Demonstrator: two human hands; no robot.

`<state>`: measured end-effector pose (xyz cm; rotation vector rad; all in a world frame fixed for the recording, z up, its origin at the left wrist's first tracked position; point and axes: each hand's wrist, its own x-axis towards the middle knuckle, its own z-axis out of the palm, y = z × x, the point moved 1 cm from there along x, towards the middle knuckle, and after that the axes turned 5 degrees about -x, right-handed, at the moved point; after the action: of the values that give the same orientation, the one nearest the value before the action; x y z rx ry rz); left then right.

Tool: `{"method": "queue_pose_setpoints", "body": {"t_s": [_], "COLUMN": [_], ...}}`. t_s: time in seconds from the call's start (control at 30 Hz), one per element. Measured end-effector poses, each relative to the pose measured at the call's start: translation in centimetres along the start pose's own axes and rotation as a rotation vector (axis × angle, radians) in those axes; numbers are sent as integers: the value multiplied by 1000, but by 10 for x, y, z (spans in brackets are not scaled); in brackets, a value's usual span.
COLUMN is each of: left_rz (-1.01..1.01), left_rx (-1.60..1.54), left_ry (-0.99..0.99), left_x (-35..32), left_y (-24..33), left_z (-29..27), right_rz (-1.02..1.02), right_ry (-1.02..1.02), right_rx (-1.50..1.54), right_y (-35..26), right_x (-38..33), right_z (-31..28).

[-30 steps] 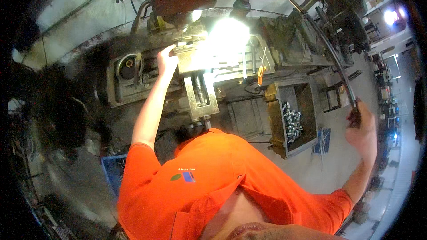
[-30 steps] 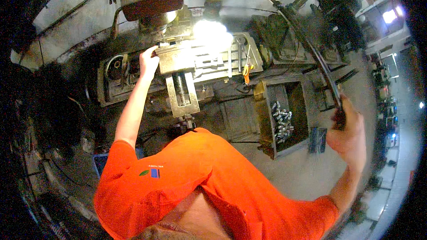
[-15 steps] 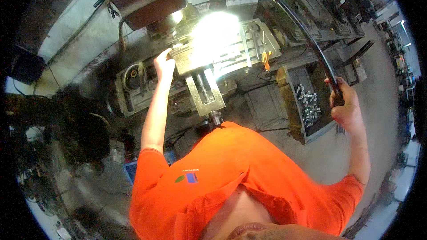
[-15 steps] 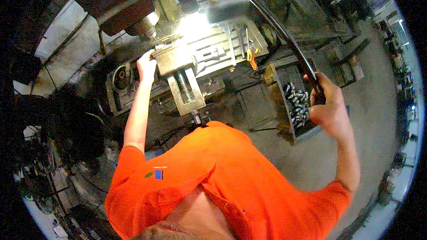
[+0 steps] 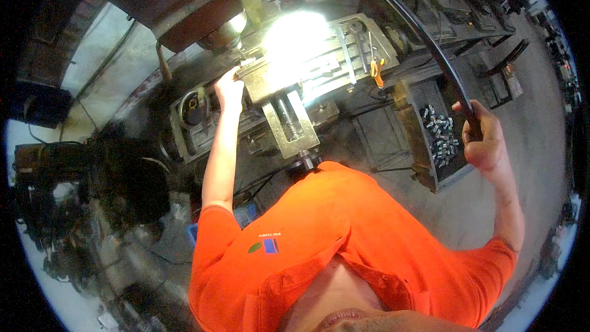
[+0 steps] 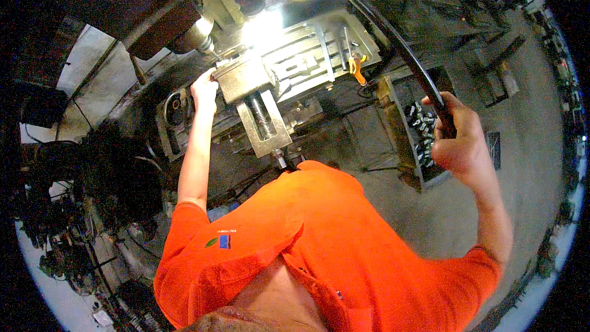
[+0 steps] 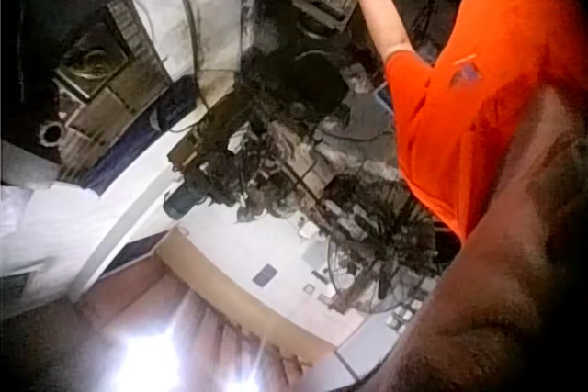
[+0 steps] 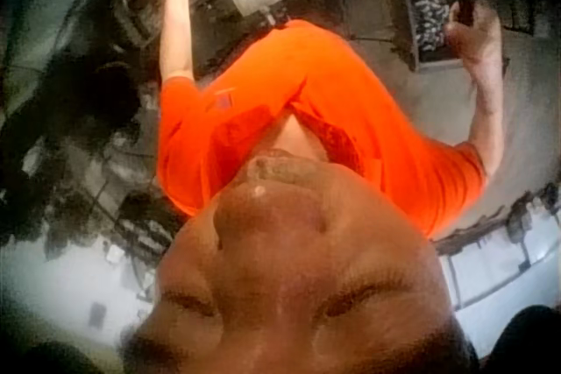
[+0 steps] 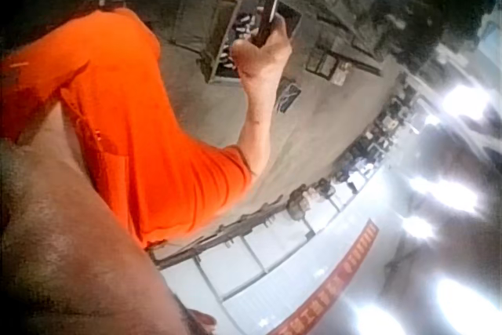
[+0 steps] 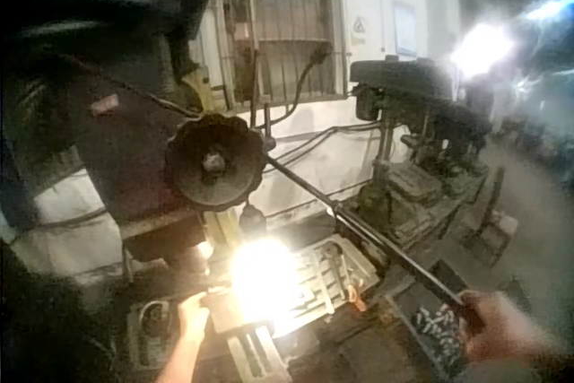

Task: The person operates a milling machine in a workshop, repeatedly loading small metal parts into the machine, activating the milling process, and removing the finished parts. The person uses a screwdriver to adjust the machine and a hose to apply coolant during the process.

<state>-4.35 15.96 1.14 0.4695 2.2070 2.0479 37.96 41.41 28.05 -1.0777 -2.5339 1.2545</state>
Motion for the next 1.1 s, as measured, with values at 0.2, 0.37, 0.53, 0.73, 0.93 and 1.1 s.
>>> {"method": "queue_pose_setpoints", "body": {"t_s": [0.2, 0.37, 0.53, 0.73, 0.93, 1.1], "left_rz": [-35, -20, -16, -18, -37, -135], "left_rx": [-60, -88, -12, -56, -40, -228], "left_ry": [18, 25, 16, -8, -40, 23], "left_x": [-1, -2, -1, -1, 0, -24], "left_y": [1, 1, -1, -1, -2, 18], "left_z": [0, 1, -1, 1, -8, -21], "right_rz": [8, 11, -17, -3, -45, -71], "right_ry": [-61, -57, -18, -37, -47, -31], "right_rx": [104, 146, 98, 190, 182, 153], "right_y": [12, 16, 29, 33, 38, 43], "right_x": [7, 8, 12, 14, 18, 19], "right_z": [4, 10, 18, 24, 26, 29]}}
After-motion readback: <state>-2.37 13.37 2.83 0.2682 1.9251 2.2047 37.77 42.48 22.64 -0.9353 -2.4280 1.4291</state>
